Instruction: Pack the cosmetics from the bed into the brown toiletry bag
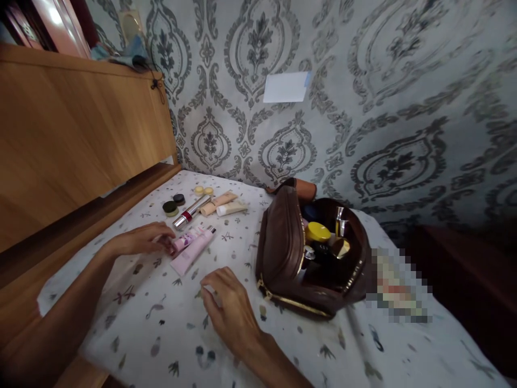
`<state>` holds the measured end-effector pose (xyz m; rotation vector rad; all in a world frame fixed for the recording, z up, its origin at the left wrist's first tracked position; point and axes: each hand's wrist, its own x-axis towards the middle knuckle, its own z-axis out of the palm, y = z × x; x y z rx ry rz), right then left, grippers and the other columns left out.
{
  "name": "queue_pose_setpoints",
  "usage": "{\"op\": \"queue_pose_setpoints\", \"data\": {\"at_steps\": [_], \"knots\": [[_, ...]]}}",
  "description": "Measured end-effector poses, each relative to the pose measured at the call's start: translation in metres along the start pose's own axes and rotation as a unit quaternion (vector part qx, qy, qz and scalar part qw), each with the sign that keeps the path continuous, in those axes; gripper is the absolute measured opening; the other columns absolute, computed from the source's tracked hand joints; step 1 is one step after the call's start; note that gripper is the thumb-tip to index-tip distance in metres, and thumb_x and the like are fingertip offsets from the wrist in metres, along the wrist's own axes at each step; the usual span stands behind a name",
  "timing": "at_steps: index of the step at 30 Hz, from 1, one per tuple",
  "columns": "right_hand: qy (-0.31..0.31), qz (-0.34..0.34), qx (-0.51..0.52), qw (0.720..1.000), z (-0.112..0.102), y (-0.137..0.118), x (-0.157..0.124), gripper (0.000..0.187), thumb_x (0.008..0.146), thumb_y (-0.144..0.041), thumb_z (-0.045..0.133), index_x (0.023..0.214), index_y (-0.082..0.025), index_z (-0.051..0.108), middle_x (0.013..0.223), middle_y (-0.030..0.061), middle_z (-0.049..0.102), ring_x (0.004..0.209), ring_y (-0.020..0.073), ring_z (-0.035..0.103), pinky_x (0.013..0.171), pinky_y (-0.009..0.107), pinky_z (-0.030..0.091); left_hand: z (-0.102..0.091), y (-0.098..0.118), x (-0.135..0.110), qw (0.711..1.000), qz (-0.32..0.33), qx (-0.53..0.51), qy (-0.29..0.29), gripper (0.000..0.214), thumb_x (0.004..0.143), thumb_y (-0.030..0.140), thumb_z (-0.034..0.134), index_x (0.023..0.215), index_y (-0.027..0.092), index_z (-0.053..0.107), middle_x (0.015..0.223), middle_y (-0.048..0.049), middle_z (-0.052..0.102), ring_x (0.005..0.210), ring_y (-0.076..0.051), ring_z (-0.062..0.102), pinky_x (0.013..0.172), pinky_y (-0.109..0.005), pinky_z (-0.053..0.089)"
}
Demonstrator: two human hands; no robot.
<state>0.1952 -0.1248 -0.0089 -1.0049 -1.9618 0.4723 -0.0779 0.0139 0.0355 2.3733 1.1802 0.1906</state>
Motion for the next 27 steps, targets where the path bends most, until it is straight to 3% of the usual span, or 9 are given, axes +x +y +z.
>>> {"op": "queue_pose_setpoints", "data": {"at_steps": [5, 9, 15, 21, 27], "knots": [[0.024, 0.12, 0.063, 0.99, 0.02, 0.019, -0.014, 0.015, 0.089, -0.015, 0.052, 0.083, -0.019, 0.066, 0.076, 0.0031, 0.065, 0.07, 0.0158, 0.061, 0.061, 0.024, 0.047, 0.013, -0.006, -0.004, 0.999, -0.049, 0.002, -0.02, 0.021, 0.071, 0.022, 0.06, 0.09, 0.019, 0.068, 0.094, -0.0059, 0.062, 0.096, -0.025, 0.057, 0.082, -0.031, 0.043], [0.032, 0.189, 0.102, 0.976, 0.022, 0.022, -0.017, 0.016, 0.089, -0.023, 0.054, 0.081, -0.019, 0.068, 0.075, 0.0026, 0.067, 0.07, 0.0161, 0.062, 0.06, 0.023, 0.046, 0.004, -0.004, -0.007, 0.994, -0.081, -0.034, -0.064, 0.011, 0.069, 0.023, 0.062, 0.078, 0.019, 0.063, 0.08, -0.0008, 0.059, 0.078, -0.019, 0.054, 0.067, -0.025, 0.039], [0.038, 0.229, 0.152, 0.961, 0.022, 0.021, -0.017, 0.022, 0.089, -0.037, 0.058, 0.086, -0.02, 0.071, 0.079, 0.0038, 0.069, 0.07, 0.0168, 0.062, 0.058, 0.024, 0.046, -0.015, 0.009, -0.016, 0.973, -0.001, -0.209, -0.099, 0.024, 0.084, 0.042, 0.062, 0.087, 0.018, 0.063, 0.078, 0.0012, 0.057, 0.072, -0.015, 0.052, 0.063, -0.022, 0.038], [0.05, 0.25, 0.208, 0.944, 0.02, 0.025, -0.018, 0.04, 0.088, -0.051, 0.06, 0.111, -0.019, 0.07, 0.083, 0.0035, 0.067, 0.069, 0.0151, 0.058, 0.058, 0.024, 0.046, 0.024, 0.056, 0.01, 0.932, 0.03, -0.325, -0.155, 0.031, 0.091, 0.048, 0.055, 0.091, 0.017, 0.058, 0.076, 0.0, 0.059, 0.067, -0.014, 0.056, 0.055, -0.021, 0.037], [0.063, 0.244, 0.301, 0.92, 0.018, 0.025, -0.015, 0.043, 0.087, -0.056, 0.062, 0.108, -0.02, 0.065, 0.083, 0.002, 0.064, 0.068, 0.0142, 0.059, 0.056, 0.023, 0.044, 0.055, 0.077, 0.02, 0.949, 0.073, -0.265, -0.155, 0.027, 0.086, 0.044, 0.06, 0.088, 0.017, 0.059, 0.07, 0.0038, 0.053, 0.064, -0.012, 0.048, 0.057, -0.022, 0.034]]}}
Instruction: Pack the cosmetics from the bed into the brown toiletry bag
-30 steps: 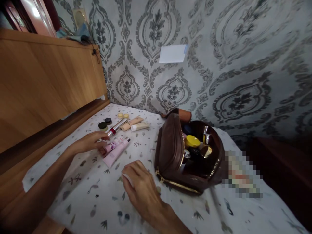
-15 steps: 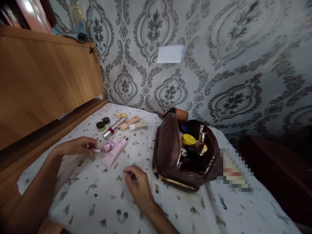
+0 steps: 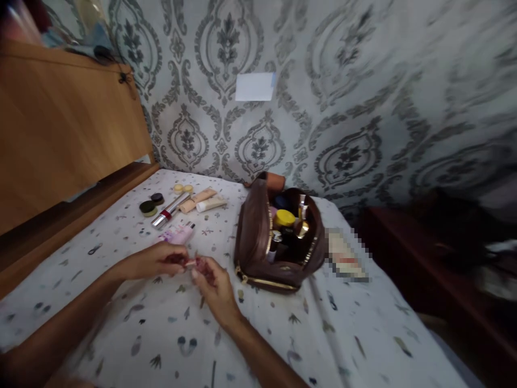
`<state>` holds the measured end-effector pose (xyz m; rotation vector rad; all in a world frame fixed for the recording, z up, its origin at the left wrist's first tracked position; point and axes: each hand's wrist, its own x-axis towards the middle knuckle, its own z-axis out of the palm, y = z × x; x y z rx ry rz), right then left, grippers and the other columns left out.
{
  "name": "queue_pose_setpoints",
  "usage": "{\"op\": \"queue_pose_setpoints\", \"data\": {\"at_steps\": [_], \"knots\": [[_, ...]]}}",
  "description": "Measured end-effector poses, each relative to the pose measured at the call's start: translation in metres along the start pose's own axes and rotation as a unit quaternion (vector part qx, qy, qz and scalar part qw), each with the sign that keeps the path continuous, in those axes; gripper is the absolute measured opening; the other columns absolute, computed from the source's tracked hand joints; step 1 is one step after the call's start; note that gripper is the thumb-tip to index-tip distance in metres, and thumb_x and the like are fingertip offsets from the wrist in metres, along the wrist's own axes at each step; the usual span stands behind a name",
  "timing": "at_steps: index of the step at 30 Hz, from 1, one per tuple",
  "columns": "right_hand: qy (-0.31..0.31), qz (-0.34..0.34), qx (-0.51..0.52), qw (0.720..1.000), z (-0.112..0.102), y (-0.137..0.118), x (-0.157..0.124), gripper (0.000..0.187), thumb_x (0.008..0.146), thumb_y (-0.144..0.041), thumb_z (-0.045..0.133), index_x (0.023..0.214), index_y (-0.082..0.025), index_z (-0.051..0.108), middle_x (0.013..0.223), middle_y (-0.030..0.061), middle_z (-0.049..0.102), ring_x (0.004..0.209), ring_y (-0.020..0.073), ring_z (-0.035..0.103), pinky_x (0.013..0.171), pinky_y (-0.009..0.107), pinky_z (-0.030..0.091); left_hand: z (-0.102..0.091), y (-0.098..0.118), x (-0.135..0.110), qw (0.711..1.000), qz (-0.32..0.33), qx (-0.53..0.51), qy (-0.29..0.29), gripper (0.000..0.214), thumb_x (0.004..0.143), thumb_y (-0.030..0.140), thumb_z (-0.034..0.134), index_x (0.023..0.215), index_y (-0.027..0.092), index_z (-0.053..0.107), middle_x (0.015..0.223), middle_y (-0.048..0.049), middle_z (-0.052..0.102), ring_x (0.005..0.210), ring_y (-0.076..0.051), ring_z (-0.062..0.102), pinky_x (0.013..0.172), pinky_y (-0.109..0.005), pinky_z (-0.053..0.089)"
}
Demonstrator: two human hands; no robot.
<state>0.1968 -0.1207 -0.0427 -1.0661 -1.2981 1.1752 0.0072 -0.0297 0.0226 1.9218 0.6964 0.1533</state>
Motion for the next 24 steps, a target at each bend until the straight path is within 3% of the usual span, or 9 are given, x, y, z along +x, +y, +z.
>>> {"op": "queue_pose_setpoints", "data": {"at_steps": [3, 6, 9, 11, 13, 15, 19, 24], "knots": [[0.002, 0.014, 0.037, 0.999, 0.001, 0.001, 0.0, 0.046, 0.084, -0.06, 0.064, 0.106, -0.02, 0.062, 0.078, -0.0002, 0.063, 0.064, 0.0135, 0.059, 0.055, 0.023, 0.046, 0.003, -0.004, 0.0, 0.999, -0.008, 0.035, -0.01, 0.029, 0.086, 0.047, 0.058, 0.088, 0.017, 0.06, 0.071, 0.0035, 0.052, 0.066, -0.013, 0.048, 0.057, -0.022, 0.034], [0.011, 0.014, 0.057, 0.998, 0.002, 0.001, 0.0, 0.046, 0.08, -0.064, 0.065, 0.098, -0.021, 0.061, 0.081, 0.0, 0.065, 0.062, 0.012, 0.059, 0.055, 0.022, 0.047, -0.003, -0.012, 0.001, 0.995, -0.011, 0.09, 0.029, 0.034, 0.088, 0.051, 0.052, 0.089, 0.019, 0.063, 0.072, 0.0017, 0.057, 0.069, -0.016, 0.052, 0.062, -0.024, 0.037], [0.018, 0.022, 0.071, 0.997, 0.001, -0.001, 0.0, 0.046, 0.08, -0.066, 0.065, 0.093, -0.022, 0.06, 0.089, 0.0026, 0.071, 0.061, 0.0117, 0.059, 0.055, 0.023, 0.048, -0.012, -0.022, 0.002, 0.962, -0.042, 0.209, 0.171, 0.034, 0.091, 0.05, 0.045, 0.086, 0.021, 0.062, 0.076, -0.0006, 0.062, 0.072, -0.019, 0.056, 0.065, -0.028, 0.038], [0.013, 0.027, 0.076, 0.997, -0.001, -0.001, 0.0, 0.046, 0.08, -0.067, 0.064, 0.091, -0.022, 0.06, 0.093, 0.0041, 0.073, 0.063, 0.0127, 0.061, 0.056, 0.024, 0.048, -0.014, -0.026, 0.001, 0.91, -0.1, 0.291, 0.277, 0.03, 0.09, 0.047, 0.045, 0.086, 0.022, 0.06, 0.085, -0.0035, 0.065, 0.079, -0.024, 0.059, 0.067, -0.03, 0.038], [0.002, 0.034, 0.075, 0.997, -0.002, 0.0, 0.0, 0.047, 0.08, -0.067, 0.063, 0.093, -0.022, 0.06, 0.095, 0.0052, 0.075, 0.065, 0.0142, 0.063, 0.057, 0.026, 0.05, -0.014, -0.029, -0.001, 0.868, -0.145, 0.34, 0.331, 0.025, 0.09, 0.045, 0.046, 0.09, 0.023, 0.058, 0.098, -0.0065, 0.067, 0.09, -0.028, 0.06, 0.07, -0.032, 0.039], [-0.01, 0.034, 0.068, 0.997, -0.003, 0.002, 0.001, 0.047, 0.083, -0.065, 0.062, 0.097, -0.021, 0.061, 0.096, 0.0063, 0.075, 0.069, 0.0154, 0.065, 0.06, 0.027, 0.051, -0.012, -0.028, -0.003, 0.86, -0.166, 0.352, 0.331, 0.023, 0.09, 0.043, 0.047, 0.096, 0.023, 0.057, 0.109, -0.0079, 0.066, 0.1, -0.029, 0.061, 0.074, -0.033, 0.041], [-0.028, 0.019, 0.025, 0.999, -0.001, 0.008, 0.003, 0.046, 0.09, -0.058, 0.057, 0.113, -0.019, 0.061, 0.096, 0.0078, 0.074, 0.075, 0.0168, 0.066, 0.063, 0.028, 0.051, -0.014, -0.026, -0.006, 0.874, -0.213, 0.316, 0.3, 0.03, 0.091, 0.044, 0.047, 0.112, 0.024, 0.055, 0.117, -0.0085, 0.066, 0.105, -0.029, 0.062, 0.08, -0.034, 0.043], [-0.026, 0.019, -0.002, 0.999, 0.0, 0.011, 0.0, 0.067, 0.094, -0.051, 0.055, 0.149, -0.023, 0.032, 0.106, 0.0101, 0.07, 0.084, 0.0194, 0.069, 0.057, 0.025, 0.049, -0.022, -0.039, -0.009, 0.891, -0.191, 0.285, 0.298, 0.041, 0.088, 0.042, 0.051, 0.123, 0.02, 0.054, 0.103, -0.0089, 0.068, 0.097, -0.028, 0.064, 0.077, -0.034, 0.043]]}}
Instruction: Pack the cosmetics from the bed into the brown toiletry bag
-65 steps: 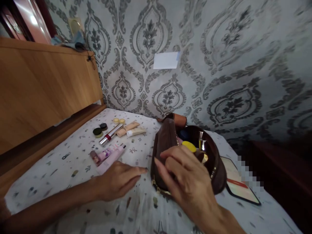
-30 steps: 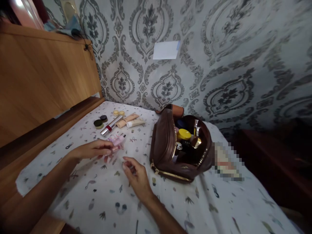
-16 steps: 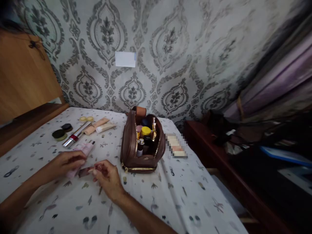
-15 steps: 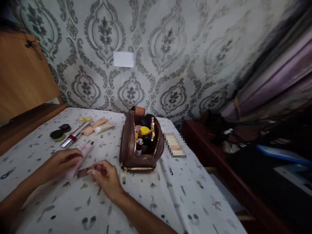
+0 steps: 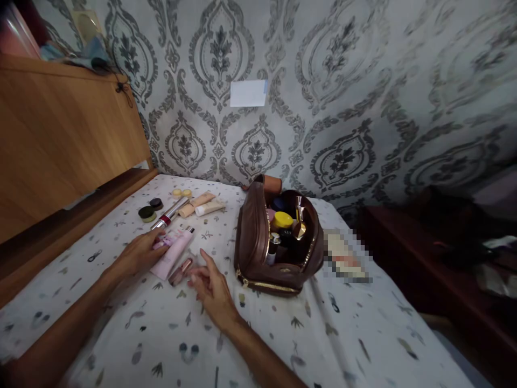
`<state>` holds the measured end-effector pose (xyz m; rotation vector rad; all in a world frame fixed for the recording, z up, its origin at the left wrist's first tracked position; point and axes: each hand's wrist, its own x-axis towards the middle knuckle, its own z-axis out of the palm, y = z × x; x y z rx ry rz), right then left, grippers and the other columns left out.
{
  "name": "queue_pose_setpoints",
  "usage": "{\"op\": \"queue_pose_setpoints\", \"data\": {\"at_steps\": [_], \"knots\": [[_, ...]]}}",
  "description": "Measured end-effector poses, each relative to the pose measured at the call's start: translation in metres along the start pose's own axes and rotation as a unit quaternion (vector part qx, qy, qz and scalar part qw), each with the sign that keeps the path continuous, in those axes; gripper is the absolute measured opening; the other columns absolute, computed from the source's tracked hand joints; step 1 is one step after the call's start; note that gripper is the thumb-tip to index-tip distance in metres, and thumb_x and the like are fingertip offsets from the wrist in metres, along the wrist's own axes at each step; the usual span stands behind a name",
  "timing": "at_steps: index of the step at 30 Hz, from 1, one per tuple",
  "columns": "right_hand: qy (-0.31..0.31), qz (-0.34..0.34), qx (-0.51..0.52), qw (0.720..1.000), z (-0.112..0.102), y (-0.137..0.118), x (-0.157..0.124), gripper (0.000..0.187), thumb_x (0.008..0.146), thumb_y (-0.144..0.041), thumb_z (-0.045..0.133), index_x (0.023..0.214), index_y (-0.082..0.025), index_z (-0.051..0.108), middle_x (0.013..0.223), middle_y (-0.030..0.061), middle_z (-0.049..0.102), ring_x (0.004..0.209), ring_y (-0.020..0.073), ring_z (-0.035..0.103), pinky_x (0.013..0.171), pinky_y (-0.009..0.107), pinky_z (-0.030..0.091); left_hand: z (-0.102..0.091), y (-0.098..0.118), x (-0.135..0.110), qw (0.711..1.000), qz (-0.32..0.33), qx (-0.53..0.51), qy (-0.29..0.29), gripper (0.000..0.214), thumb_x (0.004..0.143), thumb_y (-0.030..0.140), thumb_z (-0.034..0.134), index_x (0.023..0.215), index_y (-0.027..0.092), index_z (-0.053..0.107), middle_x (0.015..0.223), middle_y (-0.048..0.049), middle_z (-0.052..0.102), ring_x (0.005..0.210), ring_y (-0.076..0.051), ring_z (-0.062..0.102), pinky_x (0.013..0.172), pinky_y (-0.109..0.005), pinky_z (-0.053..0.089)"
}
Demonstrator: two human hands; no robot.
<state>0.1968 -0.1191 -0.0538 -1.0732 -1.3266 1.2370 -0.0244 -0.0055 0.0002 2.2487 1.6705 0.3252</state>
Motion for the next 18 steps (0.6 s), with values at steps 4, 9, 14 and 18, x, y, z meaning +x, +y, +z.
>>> {"op": "queue_pose_setpoints", "data": {"at_steps": [4, 9, 14, 18], "knots": [[0.004, -0.003, 0.011, 1.0, 0.0, -0.001, -0.001, 0.064, 0.093, -0.051, 0.057, 0.146, -0.024, 0.034, 0.112, 0.012, 0.067, 0.09, 0.0204, 0.069, 0.06, 0.026, 0.051, 0.004, -0.011, 0.003, 0.994, 0.002, -0.107, 0.016, 0.041, 0.087, 0.046, 0.051, 0.117, 0.02, 0.056, 0.082, -0.0018, 0.063, 0.076, -0.021, 0.06, 0.068, -0.03, 0.042], [0.006, 0.005, 0.029, 1.0, 0.001, -0.003, 0.001, 0.052, 0.09, -0.054, 0.059, 0.13, -0.022, 0.049, 0.1, 0.0082, 0.065, 0.083, 0.0184, 0.069, 0.054, 0.022, 0.047, -0.003, -0.01, 0.004, 0.928, -0.019, -0.372, -0.033, 0.055, 0.078, 0.062, 0.061, 0.108, 0.017, 0.057, 0.068, 0.0054, 0.048, 0.058, -0.012, 0.047, 0.051, -0.023, 0.032], [0.023, 0.009, 0.051, 0.998, 0.002, -0.003, 0.003, 0.05, 0.087, -0.054, 0.061, 0.125, -0.022, 0.054, 0.095, 0.0059, 0.062, 0.078, 0.0176, 0.068, 0.049, 0.02, 0.043, -0.004, -0.001, -0.003, 0.841, -0.017, -0.524, -0.135, 0.061, 0.073, 0.063, 0.072, 0.112, 0.019, 0.059, 0.08, 0.0001, 0.059, 0.066, -0.013, 0.055, 0.055, -0.023, 0.034], [0.056, 0.001, 0.07, 0.996, 0.002, -0.006, 0.002, 0.056, 0.085, -0.054, 0.064, 0.13, -0.023, 0.05, 0.097, 0.0062, 0.061, 0.076, 0.0178, 0.068, 0.046, 0.02, 0.043, 0.0, 0.008, -0.011, 0.795, 0.005, -0.571, -0.206, 0.063, 0.074, 0.062, 0.074, 0.115, 0.017, 0.058, 0.08, -0.0029, 0.063, 0.062, -0.012, 0.054, 0.052, -0.023, 0.031]]}}
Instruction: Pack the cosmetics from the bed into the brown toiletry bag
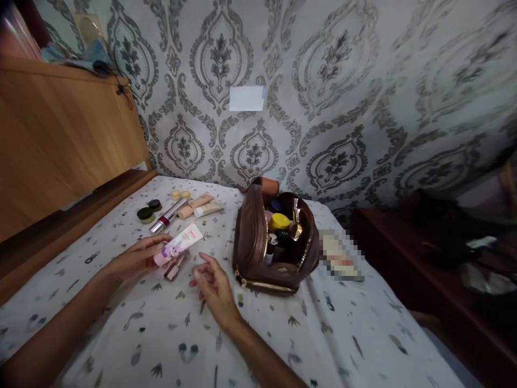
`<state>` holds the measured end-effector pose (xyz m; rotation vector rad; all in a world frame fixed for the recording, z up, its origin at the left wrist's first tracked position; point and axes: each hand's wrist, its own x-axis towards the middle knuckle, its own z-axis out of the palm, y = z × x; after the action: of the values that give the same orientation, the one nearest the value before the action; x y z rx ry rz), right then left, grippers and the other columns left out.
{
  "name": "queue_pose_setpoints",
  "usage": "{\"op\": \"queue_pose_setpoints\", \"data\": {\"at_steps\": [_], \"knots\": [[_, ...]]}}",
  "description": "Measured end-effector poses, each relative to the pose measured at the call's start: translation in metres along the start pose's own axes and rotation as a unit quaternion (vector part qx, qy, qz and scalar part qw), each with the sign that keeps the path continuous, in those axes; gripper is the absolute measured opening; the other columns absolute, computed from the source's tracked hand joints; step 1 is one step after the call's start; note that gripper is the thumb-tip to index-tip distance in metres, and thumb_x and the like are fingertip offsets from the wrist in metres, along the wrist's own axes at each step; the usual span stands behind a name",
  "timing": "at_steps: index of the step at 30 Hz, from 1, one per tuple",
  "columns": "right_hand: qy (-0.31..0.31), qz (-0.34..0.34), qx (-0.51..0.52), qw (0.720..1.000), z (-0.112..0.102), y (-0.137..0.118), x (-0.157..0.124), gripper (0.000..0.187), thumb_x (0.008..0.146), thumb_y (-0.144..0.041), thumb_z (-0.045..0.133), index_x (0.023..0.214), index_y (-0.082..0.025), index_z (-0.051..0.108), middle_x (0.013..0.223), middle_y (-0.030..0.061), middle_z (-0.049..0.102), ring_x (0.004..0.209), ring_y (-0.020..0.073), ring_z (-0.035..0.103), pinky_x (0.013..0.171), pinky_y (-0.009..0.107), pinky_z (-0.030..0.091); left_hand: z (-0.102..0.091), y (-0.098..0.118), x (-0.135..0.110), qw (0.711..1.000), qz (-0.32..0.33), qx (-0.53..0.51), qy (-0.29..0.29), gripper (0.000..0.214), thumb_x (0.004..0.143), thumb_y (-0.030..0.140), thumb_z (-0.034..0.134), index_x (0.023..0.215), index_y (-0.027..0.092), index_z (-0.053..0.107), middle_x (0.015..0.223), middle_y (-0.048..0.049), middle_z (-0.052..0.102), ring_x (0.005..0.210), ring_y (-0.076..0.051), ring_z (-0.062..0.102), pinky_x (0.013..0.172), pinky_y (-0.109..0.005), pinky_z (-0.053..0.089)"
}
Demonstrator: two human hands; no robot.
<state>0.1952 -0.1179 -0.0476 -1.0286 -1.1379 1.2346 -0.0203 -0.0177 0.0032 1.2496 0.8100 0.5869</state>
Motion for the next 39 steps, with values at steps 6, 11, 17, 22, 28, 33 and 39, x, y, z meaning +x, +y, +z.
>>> {"op": "queue_pose_setpoints", "data": {"at_steps": [6, 11, 17, 22, 28, 33, 39], "knots": [[0.025, -0.033, 0.0, 0.999, 0.001, -0.012, -0.002, 0.047, 0.086, -0.056, 0.063, 0.119, -0.023, 0.056, 0.099, 0.0065, 0.063, 0.075, 0.0166, 0.067, 0.048, 0.02, 0.045, 0.013, 0.002, -0.006, 0.993, -0.007, 0.002, -0.117, 0.055, 0.079, 0.058, 0.071, 0.111, 0.015, 0.06, 0.08, -0.0049, 0.066, 0.064, -0.013, 0.059, 0.05, -0.022, 0.032], [0.016, -0.048, -0.029, 0.998, 0.003, -0.025, -0.004, 0.037, 0.089, -0.057, 0.058, 0.095, -0.02, 0.063, 0.076, 0.0019, 0.064, 0.066, 0.0155, 0.063, 0.048, 0.021, 0.046, 0.017, 0.0, -0.006, 0.986, -0.005, 0.03, -0.166, 0.054, 0.079, 0.059, 0.071, 0.11, 0.016, 0.061, 0.085, -0.004, 0.064, 0.066, -0.013, 0.06, 0.05, -0.02, 0.036], [0.049, -0.067, -0.031, 0.996, -0.002, -0.042, -0.004, 0.038, 0.086, -0.057, 0.062, 0.085, -0.02, 0.067, 0.066, -0.0007, 0.061, 0.057, 0.0128, 0.058, 0.048, 0.022, 0.046, 0.022, -0.007, -0.004, 0.983, -0.019, 0.003, -0.182, 0.053, 0.08, 0.058, 0.07, 0.112, 0.017, 0.061, 0.09, -0.0055, 0.065, 0.071, -0.016, 0.064, 0.052, -0.021, 0.039], [0.049, -0.086, -0.027, 0.995, -0.008, -0.061, -0.011, 0.035, 0.088, -0.052, 0.063, 0.083, -0.018, 0.068, 0.058, -0.0023, 0.058, 0.05, 0.0104, 0.053, 0.048, 0.022, 0.044, 0.031, -0.001, -0.008, 0.98, -0.021, -0.015, -0.195, 0.048, 0.084, 0.055, 0.068, 0.113, 0.017, 0.062, 0.09, -0.0076, 0.068, 0.074, -0.019, 0.067, 0.053, -0.022, 0.042], [0.06, -0.135, -0.113, 0.983, -0.023, -0.096, -0.028, 0.028, 0.093, -0.043, 0.06, 0.082, -0.018, 0.069, 0.06, -0.0021, 0.059, 0.051, 0.0095, 0.055, 0.049, 0.021, 0.046, 0.052, 0.016, -0.01, 0.974, -0.007, -0.026, -0.223, 0.043, 0.086, 0.051, 0.067, 0.113, 0.019, 0.064, 0.088, -0.0079, 0.069, 0.079, -0.021, 0.068, 0.058, -0.025, 0.048], [0.111, -0.217, -0.199, 0.949, -0.059, -0.155, -0.042, 0.021, 0.093, -0.039, 0.062, 0.089, -0.02, 0.071, 0.062, -0.0017, 0.063, 0.049, 0.0097, 0.058, 0.046, 0.02, 0.047, 0.079, 0.021, -0.007, 0.973, 0.027, -0.051, -0.225, 0.046, 0.086, 0.055, 0.065, 0.116, 0.021, 0.06, 0.095, -0.012, 0.07, 0.081, -0.024, 0.068, 0.056, -0.027, 0.049], [0.208, -0.258, -0.376, 0.865, -0.106, -0.226, -0.05, 0.023, 0.089, -0.043, 0.068, 0.085, -0.02, 0.072, 0.057, -0.002, 0.063, 0.048, 0.0107, 0.057, 0.046, 0.021, 0.046, 0.128, 0.033, -0.009, 0.967, 0.028, 0.091, -0.234, 0.05, 0.095, 0.048, 0.051, 0.138, 0.024, 0.045, 0.089, -0.005, 0.066, 0.072, -0.017, 0.064, 0.054, -0.023, 0.044]]}}
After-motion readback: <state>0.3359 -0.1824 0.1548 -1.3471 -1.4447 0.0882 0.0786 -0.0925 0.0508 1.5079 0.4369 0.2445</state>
